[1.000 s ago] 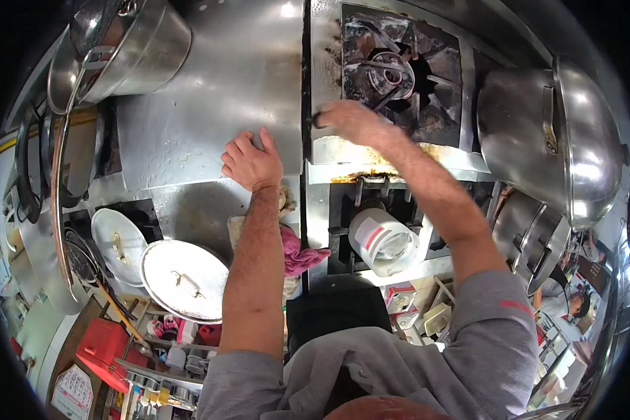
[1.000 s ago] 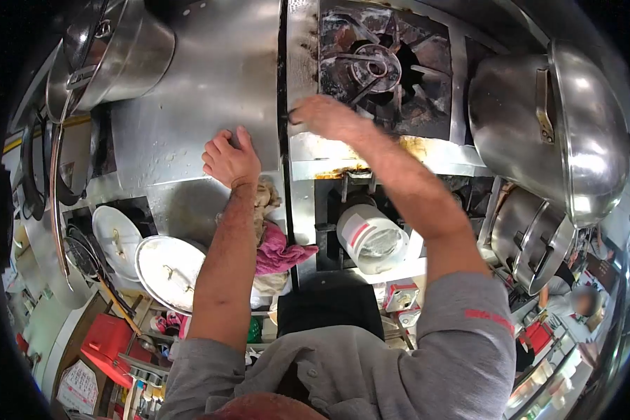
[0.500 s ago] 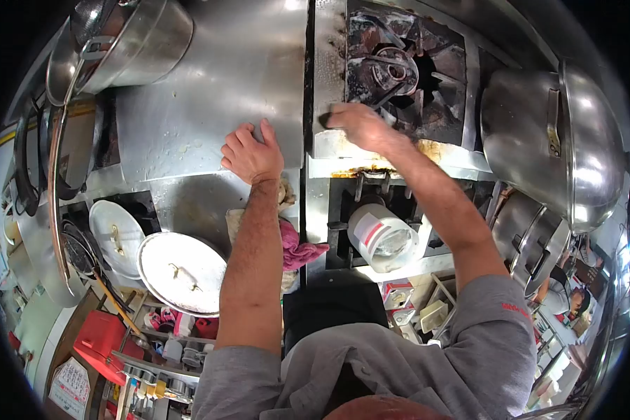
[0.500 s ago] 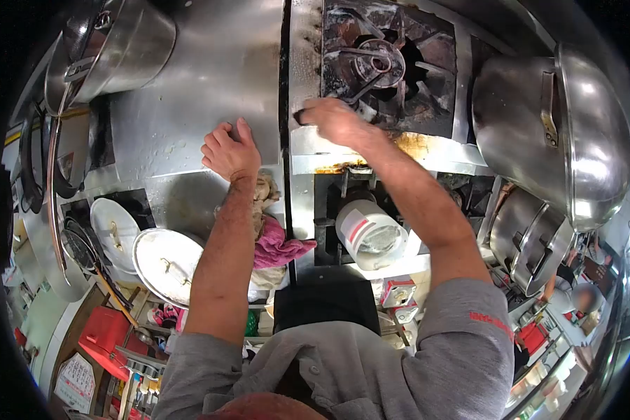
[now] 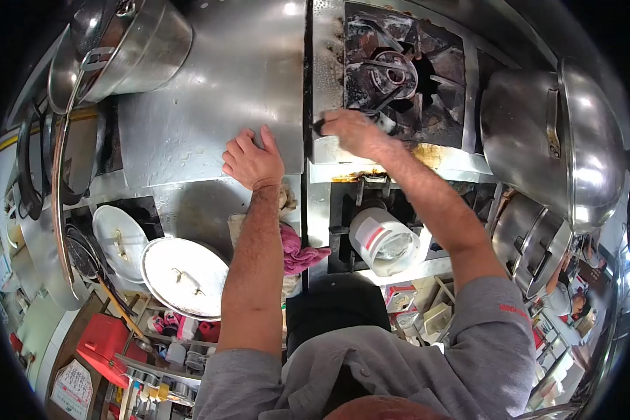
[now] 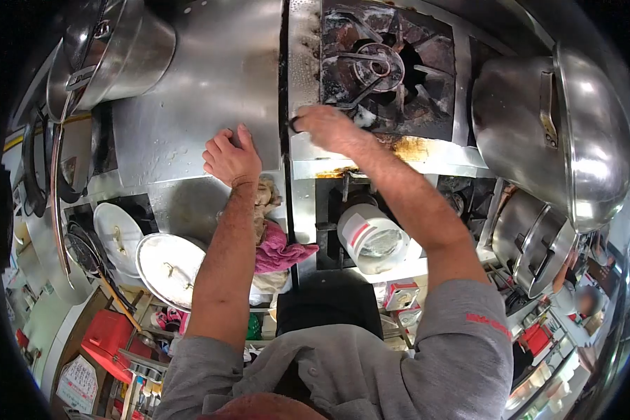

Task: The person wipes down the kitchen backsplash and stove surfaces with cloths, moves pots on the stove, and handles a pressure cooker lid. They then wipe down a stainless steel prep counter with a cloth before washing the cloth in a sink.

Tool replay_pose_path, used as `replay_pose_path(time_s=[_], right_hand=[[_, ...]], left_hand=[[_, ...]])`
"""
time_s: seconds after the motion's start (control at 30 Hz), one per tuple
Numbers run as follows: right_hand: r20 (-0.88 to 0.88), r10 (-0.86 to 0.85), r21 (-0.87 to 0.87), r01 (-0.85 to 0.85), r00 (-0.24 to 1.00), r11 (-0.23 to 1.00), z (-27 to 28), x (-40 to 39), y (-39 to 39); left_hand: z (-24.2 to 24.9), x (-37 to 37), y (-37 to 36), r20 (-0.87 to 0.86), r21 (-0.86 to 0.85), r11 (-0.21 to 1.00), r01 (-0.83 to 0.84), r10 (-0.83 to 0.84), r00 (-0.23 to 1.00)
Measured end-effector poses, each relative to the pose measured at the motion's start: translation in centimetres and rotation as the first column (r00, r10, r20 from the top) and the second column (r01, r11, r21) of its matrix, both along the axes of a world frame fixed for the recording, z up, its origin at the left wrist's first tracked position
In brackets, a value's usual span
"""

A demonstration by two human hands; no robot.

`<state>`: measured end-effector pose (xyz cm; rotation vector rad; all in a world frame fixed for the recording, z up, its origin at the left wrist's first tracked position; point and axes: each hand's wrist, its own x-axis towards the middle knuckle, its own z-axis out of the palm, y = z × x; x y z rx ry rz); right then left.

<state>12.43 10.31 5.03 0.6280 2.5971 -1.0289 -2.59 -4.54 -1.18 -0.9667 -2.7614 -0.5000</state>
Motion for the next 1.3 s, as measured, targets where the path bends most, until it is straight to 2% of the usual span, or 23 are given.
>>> replay_pose_path(time_s=[0.07,0.1,0.17,0.23,0.27,0.33,0.4,0.47,0.5,0.57,0.6,0.67,0.77,0.87,0.93,1.0,1.03,1.07,1.1,1.13,1.17,1.23,1.3], right_hand=[[-0.164,0.009,0.158,0.017,0.986,0.987,0.0,-0.5,-1.4],[-0.21,-0.057,0.165,0.093,0.976,0.982,-1.0,-0.6,-1.4],[-0.321,-0.051,0.378,0.177,0.946,0.909,-3.1,-1.7,2.0],[-0.239,-0.253,0.333,0.324,0.937,0.885,-1.9,-5.6,8.0],[-0.243,-0.259,0.332,0.331,0.935,0.883,-2.4,-6.5,8.4],[-0.332,-0.367,0.29,0.464,0.869,0.837,-2.7,-7.2,8.9],[-0.258,-0.393,0.247,0.453,0.883,0.856,-3.6,-4.6,3.4],[-0.349,-0.346,0.32,0.458,0.871,0.829,-3.3,-2.6,-2.5],[-0.361,-0.337,0.328,0.457,0.869,0.826,-1.9,-3.7,-0.8],[-0.436,-0.571,0.14,0.679,0.696,0.72,-0.2,-5.9,2.5],[-0.533,-0.373,0.362,0.603,0.759,0.711,-3.5,-7.5,7.3],[-0.338,-0.445,0.442,0.557,0.829,0.703,-2.0,-11.5,14.0],[-0.362,-0.464,0.469,0.588,0.809,0.659,-3.8,-12.8,15.4],[-0.294,-0.529,0.332,0.604,0.796,0.724,-2.0,-8.3,6.4],[-0.4,-0.48,0.344,0.614,0.78,0.711,-3.3,-6.1,1.7],[-0.582,-0.325,0.465,0.633,0.746,0.619,-4.8,-7.3,5.3],[-0.391,-0.392,0.493,0.549,0.833,0.675,-4.4,-8.5,9.6],[-0.38,-0.484,0.495,0.615,0.788,0.614,-3.9,-10.3,13.3],[-0.318,-0.533,0.455,0.619,0.784,0.64,-2.9,-11.7,17.5],[-0.331,-0.484,0.511,0.585,0.81,0.631,-2.7,-12.4,19.7],[-0.325,-0.487,0.505,0.584,0.811,0.635,-4.1,-12.3,20.0],[-0.485,-0.353,0.493,0.583,0.8,0.646,-5.1,-11.5,19.8],[-0.432,-0.395,0.4,0.565,0.811,0.722,-3.8,-9.6,14.6]], left_hand=[[0.4,-0.1,0.2,0.03,-0.021,1.0,0.009,-0.008,1.0],[0.4,-0.1,0.5,0.024,-0.008,1.0,0.013,-0.013,1.0],[0.2,-0.1,0.3,0.013,-0.015,1.0,0.0,0.0,1.0],[0.2,-0.2,0.2,0.005,-0.007,1.0,0.004,-0.004,1.0],[0.2,-0.1,0.4,0.007,0.017,1.0,0.004,-0.004,1.0],[0.3,0.1,0.1,-0.001,0.027,0.999,0.019,-0.019,1.0],[0.6,0.0,0.7,-0.013,0.069,0.997,0.023,-0.022,1.0],[0.9,0.1,0.5,0.016,-0.031,0.999,-0.012,0.013,1.0],[1.0,0.1,0.6,0.019,-0.015,1.0,-0.012,0.012,1.0],[0.7,0.0,0.5,0.013,-0.023,1.0,-0.01,0.01,1.0],[0.7,0.1,0.5,0.016,-0.029,1.0,-0.007,0.007,1.0],[0.9,0.1,0.6,-0.002,-0.046,0.999,0.004,-0.004,1.0],[0.6,0.2,0.1,0.006,-0.065,0.998,-0.007,0.007,1.0],[0.6,0.1,0.6,0.003,-0.066,0.998,0.001,-0.001,1.0],[0.6,0.1,0.5,0.014,-0.058,0.998,-0.008,0.009,1.0],[0.6,-0.1,0.7,-0.008,-0.041,0.999,0.004,-0.005,1.0],[0.8,0.1,0.6,0.019,-0.057,0.998,0.0,0.001,1.0],[1.0,0.1,0.5,0.043,-0.063,0.998,-0.007,0.01,0.999],[0.8,0.1,0.5,0.041,-0.084,0.996,-0.009,0.013,0.999],[0.9,0.0,0.2,0.039,-0.097,0.995,-0.017,0.021,0.999],[1.1,0.0,0.2,0.035,-0.076,0.997,-0.01,0.012,0.999],[0.9,0.1,0.6,0.021,-0.019,1.0,0.003,-0.003,1.0],[0.8,0.1,0.8,0.022,-0.011,1.0,-0.003,0.003,1.0]])
